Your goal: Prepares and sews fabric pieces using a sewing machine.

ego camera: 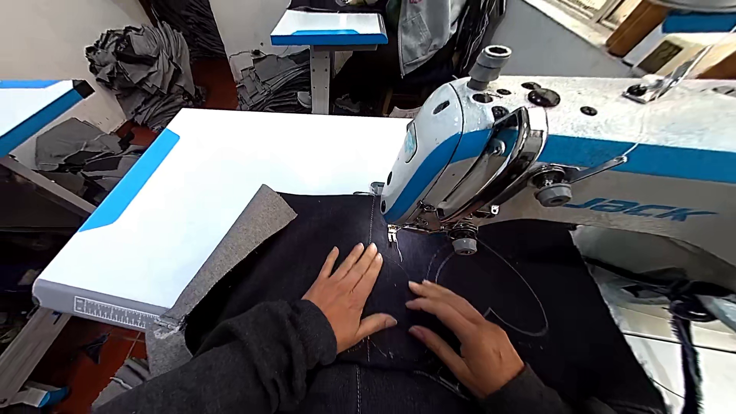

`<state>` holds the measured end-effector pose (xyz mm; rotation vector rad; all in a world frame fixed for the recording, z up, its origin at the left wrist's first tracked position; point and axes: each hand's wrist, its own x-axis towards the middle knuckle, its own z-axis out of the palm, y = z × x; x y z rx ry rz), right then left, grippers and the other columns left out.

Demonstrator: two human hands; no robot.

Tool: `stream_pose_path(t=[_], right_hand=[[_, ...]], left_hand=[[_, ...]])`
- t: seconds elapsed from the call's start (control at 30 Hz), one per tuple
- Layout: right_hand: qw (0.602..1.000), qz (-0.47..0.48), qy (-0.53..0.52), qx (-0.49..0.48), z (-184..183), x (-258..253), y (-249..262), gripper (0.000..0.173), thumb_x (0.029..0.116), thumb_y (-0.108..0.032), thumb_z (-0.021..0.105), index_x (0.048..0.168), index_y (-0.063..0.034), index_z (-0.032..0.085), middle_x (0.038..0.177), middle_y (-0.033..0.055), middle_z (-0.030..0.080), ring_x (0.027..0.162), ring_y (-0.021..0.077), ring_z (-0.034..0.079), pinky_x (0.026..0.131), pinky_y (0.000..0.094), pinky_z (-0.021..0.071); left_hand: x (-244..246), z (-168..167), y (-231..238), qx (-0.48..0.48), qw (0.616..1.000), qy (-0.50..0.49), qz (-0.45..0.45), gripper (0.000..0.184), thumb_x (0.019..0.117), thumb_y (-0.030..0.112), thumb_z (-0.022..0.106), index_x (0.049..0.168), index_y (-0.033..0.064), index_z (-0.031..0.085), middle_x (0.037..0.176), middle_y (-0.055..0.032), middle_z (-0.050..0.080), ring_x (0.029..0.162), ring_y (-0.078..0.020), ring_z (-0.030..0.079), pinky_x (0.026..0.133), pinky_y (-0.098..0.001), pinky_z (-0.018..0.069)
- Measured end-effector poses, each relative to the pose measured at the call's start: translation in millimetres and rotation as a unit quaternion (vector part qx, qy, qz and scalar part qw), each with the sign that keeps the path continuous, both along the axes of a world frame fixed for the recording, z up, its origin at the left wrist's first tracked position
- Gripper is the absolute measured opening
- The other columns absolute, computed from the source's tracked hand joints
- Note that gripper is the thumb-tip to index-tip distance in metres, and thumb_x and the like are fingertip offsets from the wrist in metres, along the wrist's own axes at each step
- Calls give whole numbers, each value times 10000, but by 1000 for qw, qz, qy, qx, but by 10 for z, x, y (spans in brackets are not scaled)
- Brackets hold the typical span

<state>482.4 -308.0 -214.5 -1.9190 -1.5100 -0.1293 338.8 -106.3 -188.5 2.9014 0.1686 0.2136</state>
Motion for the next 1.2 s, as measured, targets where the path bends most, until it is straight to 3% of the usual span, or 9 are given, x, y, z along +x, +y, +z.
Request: stream_pose_path(t=[0.17,0.37,0.47,0.53,0.6,0.7,0.93,1.1,1.2], right_hand=[[999,3,-34,-10,9,-146,-218,408,1050,-426,492,1182,-134,745,1304,133,705,1292,309,627,1090,405,500],[998,32,-57,-11,-52,-76,-207,412,1082,-402,429,1293,-210,725,1351,75,690,1339,294,591,1132,401,456],[997,23,-69,-10,-66,-71,-187,425,1083,-406,412,1305,-214,720,1351,65,691,1334,283,596,1130,395,455],[997,18,-70,-7,-67,-78,-175,431,1083,-407,410,1289,-205,731,1343,76,695,1324,294,604,1122,406,464],[998,14,-68,-8,-64,-82,-169,435,1084,-404,406,1280,-202,737,1336,80,698,1316,302,609,1113,415,472],[998,10,-66,-9,-62,-69,-158,425,1080,-379,409,1275,-199,741,1334,86,699,1314,311,610,1109,421,475],[989,66,-124,-39,41,102,-110,403,1057,-386,441,1279,-210,728,1364,122,674,1297,365,615,1038,490,527],[954,233,-187,-28,70,649,230,404,1069,-349,447,1309,-135,692,1377,105,664,1319,278,605,1104,430,486],[972,183,-145,-19,8,665,482,463,1077,-357,400,1334,-89,677,1419,132,633,1350,320,578,1125,498,451]], left_hand=[[-234,13,-23,11,999,34,-21,879,1008,701,269,1599,51,322,1682,-108,282,1572,-235,223,1256,-558,175],[-286,3,-112,28,998,38,35,897,1016,697,219,1595,19,310,1687,-127,260,1580,-248,189,1261,-549,153],[-302,-66,-134,71,996,-43,22,764,1044,599,308,1570,51,390,1667,-136,309,1564,-303,238,1210,-669,161],[-286,-79,-138,80,992,-91,-32,554,1049,447,419,1536,189,479,1636,-73,389,1548,-317,281,1164,-753,147],[-272,0,-159,30,998,-18,-53,515,1078,376,386,1563,212,441,1658,-22,356,1572,-260,221,1195,-724,80],[-213,132,-129,-70,992,97,-33,591,1101,436,320,1626,165,298,1710,12,218,1596,-185,88,1236,-639,-13],[-207,43,-170,-1,999,43,-2,755,1038,637,304,1609,145,339,1692,0,275,1588,-251,154,1236,-638,96],[-59,-16,81,5,1000,-17,-6,709,1016,583,455,1553,121,445,1634,-48,399,1545,-297,294,1202,-686,182],[214,81,607,-10,997,9,-79,679,1034,507,482,1574,103,405,1650,-72,365,1553,-304,272,1216,-673,159]])
